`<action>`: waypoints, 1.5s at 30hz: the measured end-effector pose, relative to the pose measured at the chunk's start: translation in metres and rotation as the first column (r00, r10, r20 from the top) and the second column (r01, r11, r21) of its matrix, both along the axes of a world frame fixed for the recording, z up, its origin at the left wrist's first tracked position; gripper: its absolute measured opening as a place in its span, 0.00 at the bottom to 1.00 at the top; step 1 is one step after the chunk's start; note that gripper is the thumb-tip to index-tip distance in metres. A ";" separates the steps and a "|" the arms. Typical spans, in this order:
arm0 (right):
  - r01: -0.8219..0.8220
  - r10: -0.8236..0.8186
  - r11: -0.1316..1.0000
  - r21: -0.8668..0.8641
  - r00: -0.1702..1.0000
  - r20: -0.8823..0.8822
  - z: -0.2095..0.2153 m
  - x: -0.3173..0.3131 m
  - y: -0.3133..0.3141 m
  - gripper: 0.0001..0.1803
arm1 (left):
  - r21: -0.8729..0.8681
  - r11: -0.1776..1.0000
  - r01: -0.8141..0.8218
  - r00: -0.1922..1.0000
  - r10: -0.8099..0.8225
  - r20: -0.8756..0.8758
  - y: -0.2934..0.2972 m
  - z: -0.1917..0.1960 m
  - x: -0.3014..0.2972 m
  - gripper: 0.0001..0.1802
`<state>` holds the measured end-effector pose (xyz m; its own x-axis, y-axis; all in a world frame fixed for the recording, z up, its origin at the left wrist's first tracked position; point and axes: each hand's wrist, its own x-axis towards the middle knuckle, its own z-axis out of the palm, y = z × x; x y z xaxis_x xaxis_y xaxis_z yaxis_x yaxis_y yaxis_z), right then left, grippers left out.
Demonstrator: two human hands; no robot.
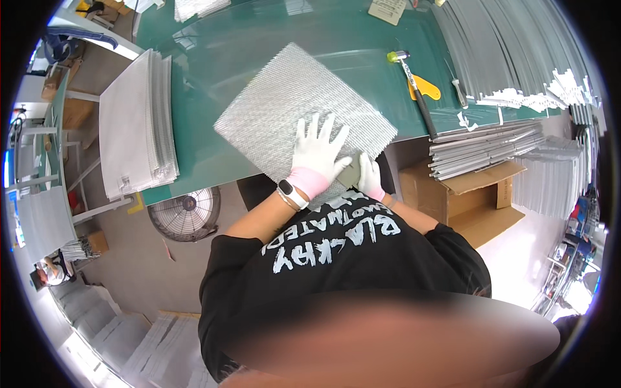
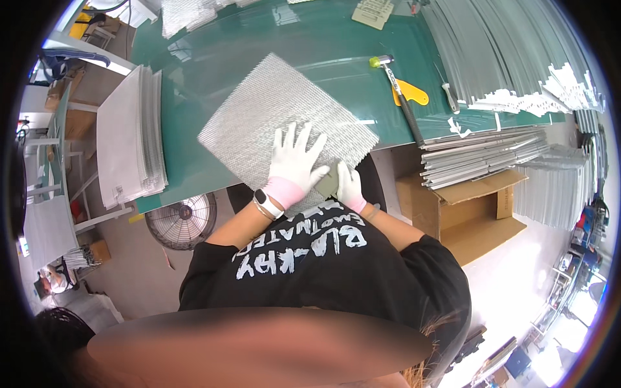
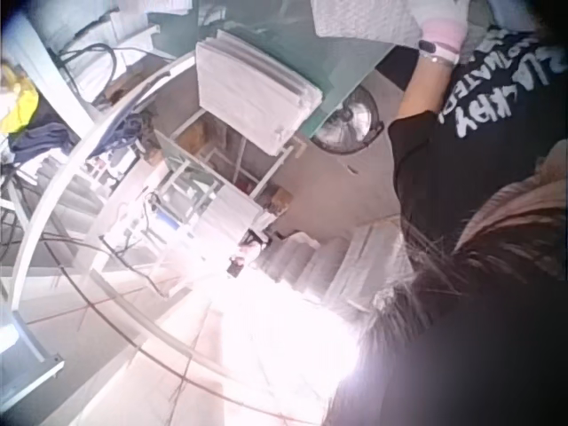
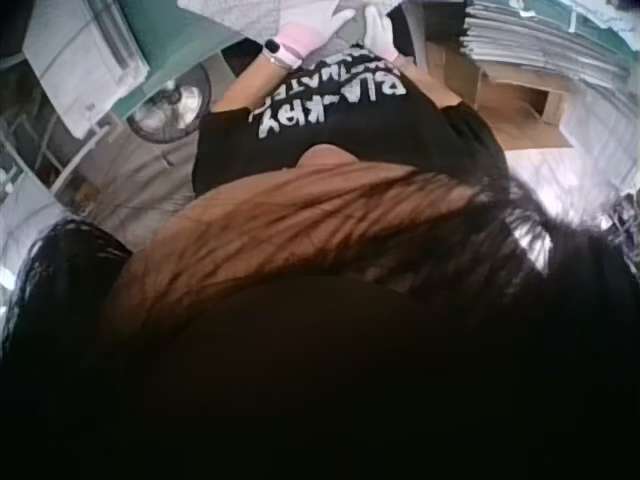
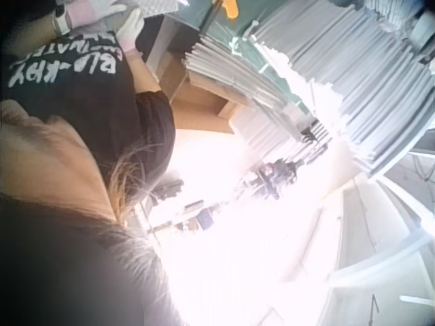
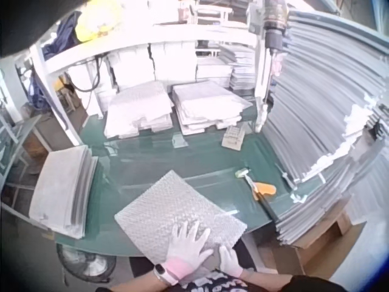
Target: Assemble metal-framed mesh filters by fitting components together and securing them with tools.
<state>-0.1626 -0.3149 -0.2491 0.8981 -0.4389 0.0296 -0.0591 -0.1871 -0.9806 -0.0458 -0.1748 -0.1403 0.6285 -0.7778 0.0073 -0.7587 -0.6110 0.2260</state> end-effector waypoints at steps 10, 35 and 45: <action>0.058 0.035 0.877 0.477 0.982 -0.183 0.032 0.003 0.004 0.10 | -0.024 0.999 -0.043 0.998 0.042 -0.052 0.004 0.001 -0.004 0.33; -0.714 -0.124 0.529 -0.459 0.469 -0.874 0.004 -0.014 -0.267 0.12 | -0.475 0.777 0.413 0.798 -0.560 -0.223 -0.001 -0.028 -0.029 0.21; -0.776 -0.198 0.418 -0.473 0.430 -0.881 0.010 -0.020 -0.261 0.14 | -0.483 0.863 0.147 0.723 -0.427 -0.543 0.027 -0.100 -0.056 0.18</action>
